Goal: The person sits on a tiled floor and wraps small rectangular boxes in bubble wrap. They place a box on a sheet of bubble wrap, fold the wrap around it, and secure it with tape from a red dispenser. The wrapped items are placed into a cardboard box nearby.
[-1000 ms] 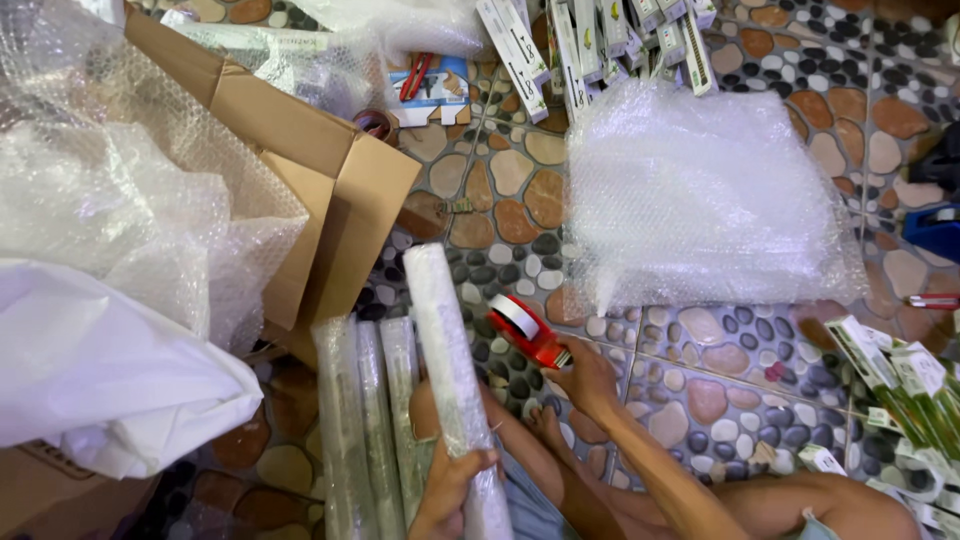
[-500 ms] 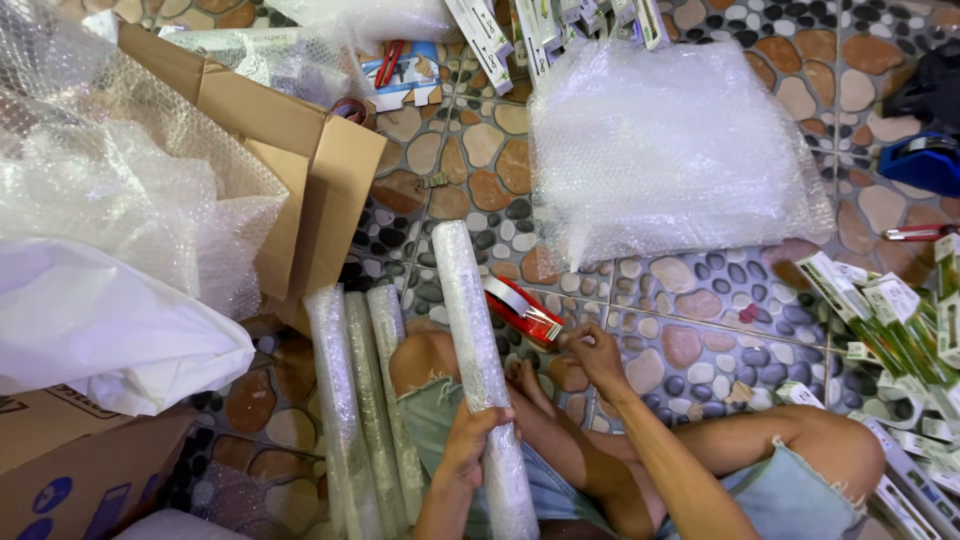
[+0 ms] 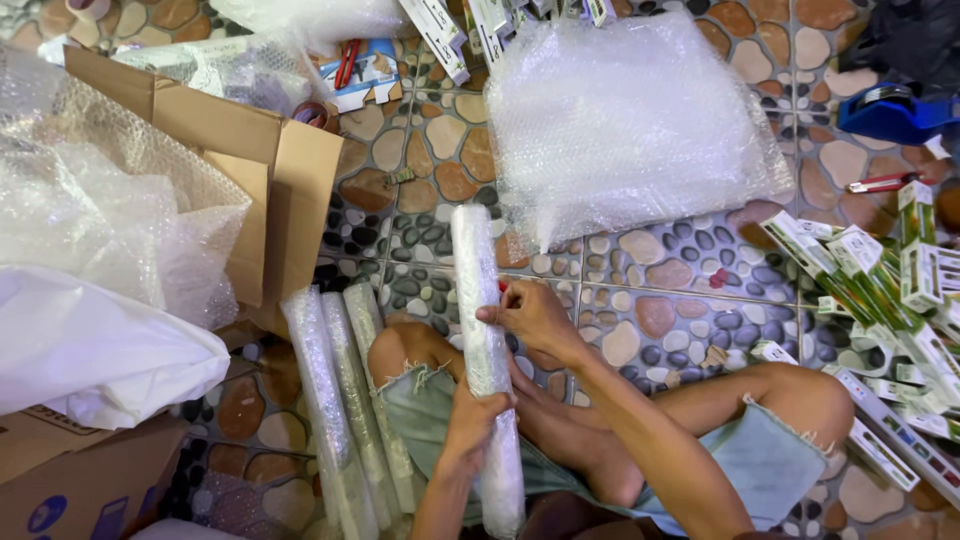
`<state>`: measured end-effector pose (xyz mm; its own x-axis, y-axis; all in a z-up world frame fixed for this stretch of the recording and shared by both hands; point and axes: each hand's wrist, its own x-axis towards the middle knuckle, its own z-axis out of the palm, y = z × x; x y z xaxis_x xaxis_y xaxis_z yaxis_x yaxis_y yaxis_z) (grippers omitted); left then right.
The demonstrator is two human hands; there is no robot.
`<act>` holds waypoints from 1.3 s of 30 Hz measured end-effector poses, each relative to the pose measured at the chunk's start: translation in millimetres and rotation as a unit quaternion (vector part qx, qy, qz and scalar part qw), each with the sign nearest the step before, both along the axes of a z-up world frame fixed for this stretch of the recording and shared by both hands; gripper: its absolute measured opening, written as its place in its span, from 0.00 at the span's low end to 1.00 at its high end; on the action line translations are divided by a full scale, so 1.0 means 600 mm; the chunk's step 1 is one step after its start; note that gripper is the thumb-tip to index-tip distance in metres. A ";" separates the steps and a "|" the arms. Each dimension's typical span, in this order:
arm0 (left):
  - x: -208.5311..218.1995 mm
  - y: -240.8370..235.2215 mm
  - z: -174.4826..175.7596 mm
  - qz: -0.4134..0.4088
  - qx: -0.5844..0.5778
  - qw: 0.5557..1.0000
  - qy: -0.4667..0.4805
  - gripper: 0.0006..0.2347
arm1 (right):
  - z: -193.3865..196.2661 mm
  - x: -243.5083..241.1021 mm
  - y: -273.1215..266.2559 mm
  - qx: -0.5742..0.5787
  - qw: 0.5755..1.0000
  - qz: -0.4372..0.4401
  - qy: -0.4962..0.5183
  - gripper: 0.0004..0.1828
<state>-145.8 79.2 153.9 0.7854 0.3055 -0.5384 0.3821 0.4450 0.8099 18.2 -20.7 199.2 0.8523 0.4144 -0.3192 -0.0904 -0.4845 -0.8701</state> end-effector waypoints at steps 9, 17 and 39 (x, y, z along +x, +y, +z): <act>-0.016 0.093 -0.026 0.118 -0.115 0.984 -0.059 0.16 | -0.255 0.022 -0.049 -0.153 0.980 0.000 -0.129 0.24; 0.043 0.107 -0.008 0.104 -0.075 0.987 -0.095 0.08 | -0.252 0.032 -0.055 -0.066 0.994 0.004 -0.090 0.12; 0.100 0.064 0.028 0.125 -0.126 0.982 -0.063 0.09 | -0.014 -0.045 -0.030 -0.118 0.984 0.129 0.026 0.36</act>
<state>-85.6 117.4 170.8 0.7681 0.3672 -0.5246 0.1391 0.7040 0.6965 -8.9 -38.6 190.6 0.7088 0.5241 -0.4721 0.0209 -0.6847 -0.7286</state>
